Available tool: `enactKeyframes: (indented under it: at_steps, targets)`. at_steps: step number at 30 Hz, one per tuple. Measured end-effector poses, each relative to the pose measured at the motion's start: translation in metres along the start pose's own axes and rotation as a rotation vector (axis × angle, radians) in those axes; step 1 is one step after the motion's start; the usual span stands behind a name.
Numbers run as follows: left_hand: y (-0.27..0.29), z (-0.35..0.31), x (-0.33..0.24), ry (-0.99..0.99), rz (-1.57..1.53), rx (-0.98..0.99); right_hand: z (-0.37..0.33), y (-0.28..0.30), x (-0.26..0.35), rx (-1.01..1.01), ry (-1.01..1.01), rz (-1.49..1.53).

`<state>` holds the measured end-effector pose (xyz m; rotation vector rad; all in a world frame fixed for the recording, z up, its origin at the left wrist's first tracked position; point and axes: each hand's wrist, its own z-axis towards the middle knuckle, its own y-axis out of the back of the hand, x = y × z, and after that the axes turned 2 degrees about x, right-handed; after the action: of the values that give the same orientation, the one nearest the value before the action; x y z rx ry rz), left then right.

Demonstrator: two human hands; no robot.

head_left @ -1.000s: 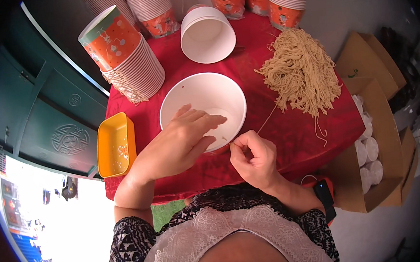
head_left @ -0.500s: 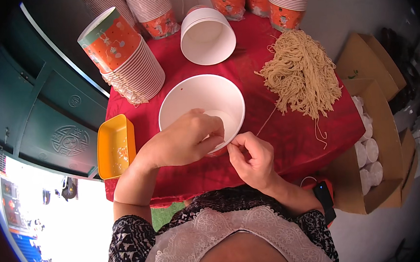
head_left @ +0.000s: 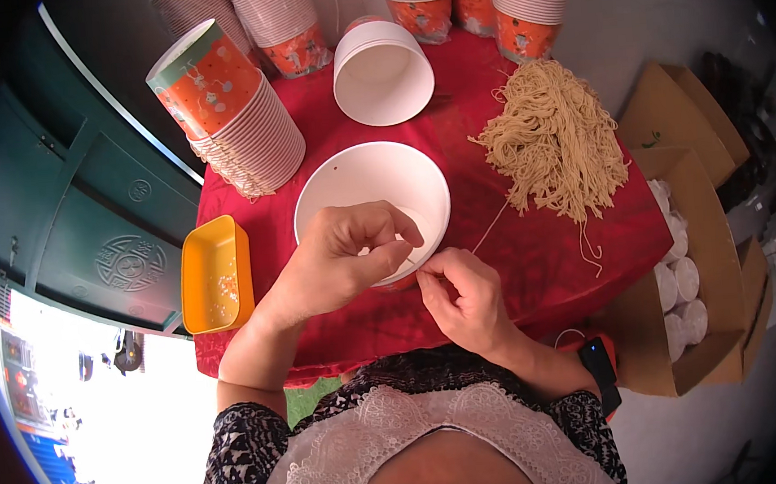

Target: Tying elastic strings onto paper cups for packaging and organization.

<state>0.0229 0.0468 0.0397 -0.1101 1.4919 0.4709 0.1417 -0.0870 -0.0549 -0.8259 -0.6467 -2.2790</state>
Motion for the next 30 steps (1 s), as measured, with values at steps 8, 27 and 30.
enactKeyframes:
  at_steps: [8, 27, 30]
  targets:
    - [0.001, 0.011, -0.006, 0.173, -0.149, 0.127, 0.001, 0.005, -0.001, 0.026, 0.013, -0.02]
    - [-0.005, 0.012, 0.005, 0.114, -0.099, 0.183, 0.043, 0.043, 0.02, 0.234, -0.014, 0.31]
    - [-0.004, 0.011, 0.006, 0.093, -0.07, 0.142, 0.044, 0.046, 0.019, 0.177, 0.037, 0.096]
